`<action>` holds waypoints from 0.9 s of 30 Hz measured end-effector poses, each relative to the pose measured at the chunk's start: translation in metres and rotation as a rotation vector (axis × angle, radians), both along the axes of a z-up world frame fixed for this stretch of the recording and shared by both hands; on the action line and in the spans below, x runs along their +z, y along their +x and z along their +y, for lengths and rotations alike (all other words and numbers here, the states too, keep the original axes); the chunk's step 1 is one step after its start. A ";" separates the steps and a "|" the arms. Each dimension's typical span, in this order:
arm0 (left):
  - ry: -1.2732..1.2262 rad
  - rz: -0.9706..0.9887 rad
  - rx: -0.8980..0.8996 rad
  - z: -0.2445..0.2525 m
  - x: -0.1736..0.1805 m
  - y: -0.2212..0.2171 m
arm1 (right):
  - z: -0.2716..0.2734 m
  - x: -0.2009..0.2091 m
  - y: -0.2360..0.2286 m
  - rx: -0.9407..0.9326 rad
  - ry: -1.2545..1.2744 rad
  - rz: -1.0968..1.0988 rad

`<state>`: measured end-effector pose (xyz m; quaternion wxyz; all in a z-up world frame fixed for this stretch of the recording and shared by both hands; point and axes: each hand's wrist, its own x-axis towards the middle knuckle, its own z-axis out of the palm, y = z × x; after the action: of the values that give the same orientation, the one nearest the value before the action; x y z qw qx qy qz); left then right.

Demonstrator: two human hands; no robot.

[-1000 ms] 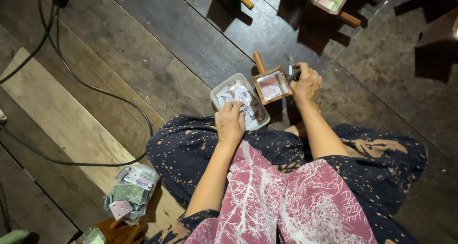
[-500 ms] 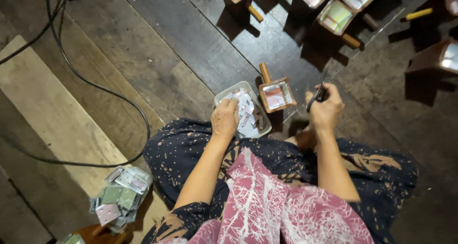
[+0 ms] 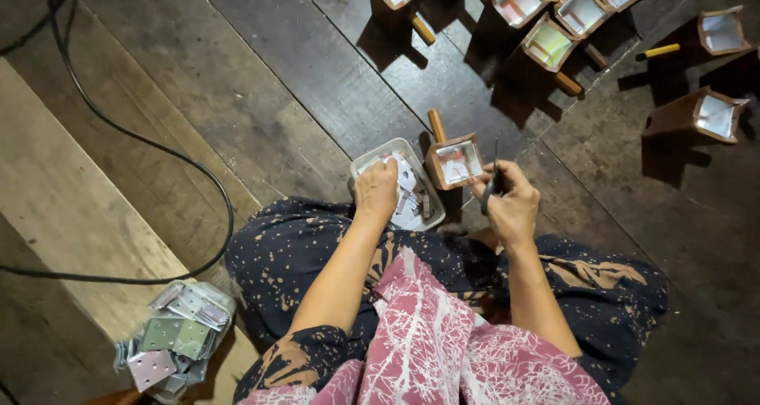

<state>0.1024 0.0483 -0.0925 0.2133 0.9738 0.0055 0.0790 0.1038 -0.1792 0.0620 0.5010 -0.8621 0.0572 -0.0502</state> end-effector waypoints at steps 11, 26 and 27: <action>-0.955 0.088 0.127 0.003 0.061 -0.032 | 0.008 -0.029 -0.039 0.313 -0.285 0.058; -0.862 -0.011 0.234 0.018 0.073 -0.060 | 0.020 -0.019 -0.032 0.359 -0.368 0.104; -0.861 -0.007 0.234 0.018 0.071 -0.054 | 0.018 -0.016 -0.032 0.358 -0.367 0.107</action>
<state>0.0485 0.0660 -0.0212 0.5891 0.7886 0.1475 0.0963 0.0716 -0.1615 0.0456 0.3334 -0.9364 -0.0798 0.0755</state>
